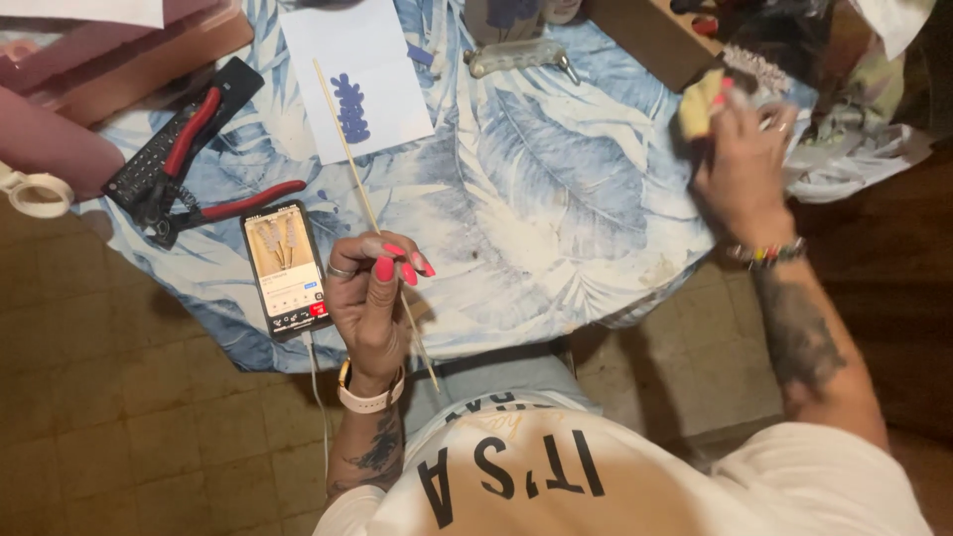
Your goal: Working on a small craft project using pliers, a skewer, and small decorative elements
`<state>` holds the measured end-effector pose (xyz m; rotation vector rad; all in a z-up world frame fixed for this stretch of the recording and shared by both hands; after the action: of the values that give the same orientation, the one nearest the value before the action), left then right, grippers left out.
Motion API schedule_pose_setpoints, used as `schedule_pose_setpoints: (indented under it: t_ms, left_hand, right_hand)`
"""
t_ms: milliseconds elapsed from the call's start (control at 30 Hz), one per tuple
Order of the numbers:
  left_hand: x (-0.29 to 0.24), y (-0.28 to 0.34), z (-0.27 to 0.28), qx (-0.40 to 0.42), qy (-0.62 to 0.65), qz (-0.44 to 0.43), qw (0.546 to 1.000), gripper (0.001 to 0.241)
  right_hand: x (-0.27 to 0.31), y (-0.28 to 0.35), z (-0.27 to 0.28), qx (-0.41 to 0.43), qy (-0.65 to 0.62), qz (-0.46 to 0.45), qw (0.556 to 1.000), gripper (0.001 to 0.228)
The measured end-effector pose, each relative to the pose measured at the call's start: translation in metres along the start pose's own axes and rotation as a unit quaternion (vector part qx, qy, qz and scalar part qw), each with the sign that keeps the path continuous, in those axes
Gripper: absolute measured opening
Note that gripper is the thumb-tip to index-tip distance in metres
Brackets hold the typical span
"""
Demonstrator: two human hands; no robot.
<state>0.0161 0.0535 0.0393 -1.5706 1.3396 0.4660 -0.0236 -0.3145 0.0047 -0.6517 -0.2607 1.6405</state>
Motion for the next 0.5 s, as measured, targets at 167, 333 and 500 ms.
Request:
schedule_pose_setpoints:
  t_ms: [167, 333, 500]
  left_hand:
    - [0.009, -0.003, -0.009, 0.005, 0.003, 0.001, 1.000, 0.014]
    - [0.016, -0.004, -0.018, 0.022, 0.002, 0.014, 1.000, 0.014]
    - [0.018, 0.000, -0.023, 0.035, 0.026, 0.041, 0.998, 0.012]
  right_hand:
    - [0.097, 0.031, 0.008, 0.011, -0.129, 0.037, 0.991, 0.042]
    - [0.104, 0.047, 0.001, -0.003, -0.197, 0.049, 0.979, 0.019]
    - [0.024, 0.025, -0.006, -0.004, -0.105, -0.008, 0.994, 0.021]
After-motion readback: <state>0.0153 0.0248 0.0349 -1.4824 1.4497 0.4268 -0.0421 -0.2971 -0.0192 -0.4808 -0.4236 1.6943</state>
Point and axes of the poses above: each hand's wrist, its own y-axis away from the middle knuckle, its own z-axis out of the back of the hand, x = y × z, the point moved 4 cm from there along -y, towards the middle knuckle, and after that the axes turned 5 degrees about -y, right-handed, at the moved point
